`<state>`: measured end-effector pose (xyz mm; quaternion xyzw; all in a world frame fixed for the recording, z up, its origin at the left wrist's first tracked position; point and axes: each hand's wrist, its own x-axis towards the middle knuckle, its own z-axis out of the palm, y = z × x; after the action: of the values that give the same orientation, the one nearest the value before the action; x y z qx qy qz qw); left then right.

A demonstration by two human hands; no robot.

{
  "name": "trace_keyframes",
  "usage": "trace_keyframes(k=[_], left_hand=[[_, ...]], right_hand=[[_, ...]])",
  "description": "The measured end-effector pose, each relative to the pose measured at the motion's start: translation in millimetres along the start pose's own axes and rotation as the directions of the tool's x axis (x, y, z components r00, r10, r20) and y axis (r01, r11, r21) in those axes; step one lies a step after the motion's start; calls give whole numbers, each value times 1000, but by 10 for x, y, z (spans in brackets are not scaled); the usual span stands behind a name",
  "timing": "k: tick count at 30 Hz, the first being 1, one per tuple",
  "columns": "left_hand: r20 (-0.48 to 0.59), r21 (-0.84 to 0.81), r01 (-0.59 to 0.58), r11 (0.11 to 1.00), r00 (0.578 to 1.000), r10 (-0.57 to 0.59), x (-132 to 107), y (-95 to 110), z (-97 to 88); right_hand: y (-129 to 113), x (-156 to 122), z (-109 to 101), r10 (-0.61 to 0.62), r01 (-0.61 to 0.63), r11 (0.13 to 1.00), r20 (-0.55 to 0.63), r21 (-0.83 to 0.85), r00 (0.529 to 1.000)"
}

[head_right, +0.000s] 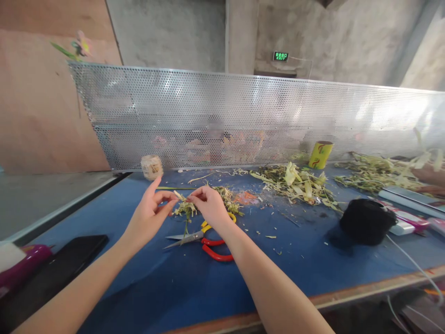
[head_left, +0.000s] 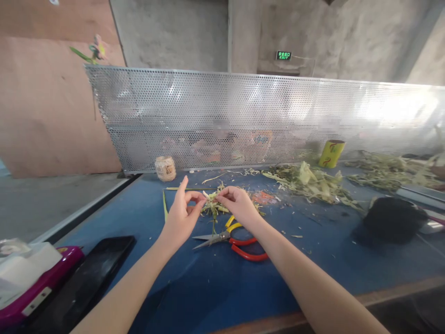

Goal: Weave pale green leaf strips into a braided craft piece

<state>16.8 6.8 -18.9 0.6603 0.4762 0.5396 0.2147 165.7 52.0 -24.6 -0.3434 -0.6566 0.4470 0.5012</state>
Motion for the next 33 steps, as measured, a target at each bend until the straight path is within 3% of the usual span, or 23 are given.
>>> trace_keyframes(k=[4, 7, 9, 11, 15, 18, 21, 26, 28, 30, 33], left_hand=[[-23, 36, -21, 999, 1000, 22, 10, -37, -9], [18, 21, -46, 999, 999, 46, -4, -61, 2], [56, 30, -62, 998, 997, 60, -14, -83, 10], [73, 74, -86, 994, 994, 81, -20, -102, 12], [51, 235, -194, 952, 981, 187, -25, -82, -4], [111, 358, -352, 865, 936, 335, -29, -25, -25], [155, 405, -438, 802, 898, 412, -31, 7, -43], [67, 517, -465, 718, 859, 507, -28, 24, -67], [88, 558, -490, 669, 837, 540, -31, 46, -77], [150, 527, -514, 677, 840, 521, -39, 67, -85], [179, 416, -456, 787, 889, 421, -54, 71, -87]], right_hand=[[-50, -63, -2, -290, 282, 915, 17, -288, 957], [-93, -124, -22, -498, 540, 767, 208, -346, 842], [-101, -145, -32, -544, 621, 713, 303, -325, 783], [-87, -141, -34, -525, 616, 714, 326, -333, 786], [-27, -99, -20, -441, 522, 777, 288, -352, 850], [-2, -87, -5, -390, 453, 841, 249, -295, 886], [-13, -104, 4, -396, 447, 856, 227, -259, 890], [-52, -131, 11, -450, 478, 840, 162, -258, 878], [-55, -134, 15, -456, 479, 842, 147, -246, 878], [-50, -133, 19, -449, 473, 853, 151, -223, 881], [-38, -130, 26, -407, 428, 891, 150, -152, 901]])
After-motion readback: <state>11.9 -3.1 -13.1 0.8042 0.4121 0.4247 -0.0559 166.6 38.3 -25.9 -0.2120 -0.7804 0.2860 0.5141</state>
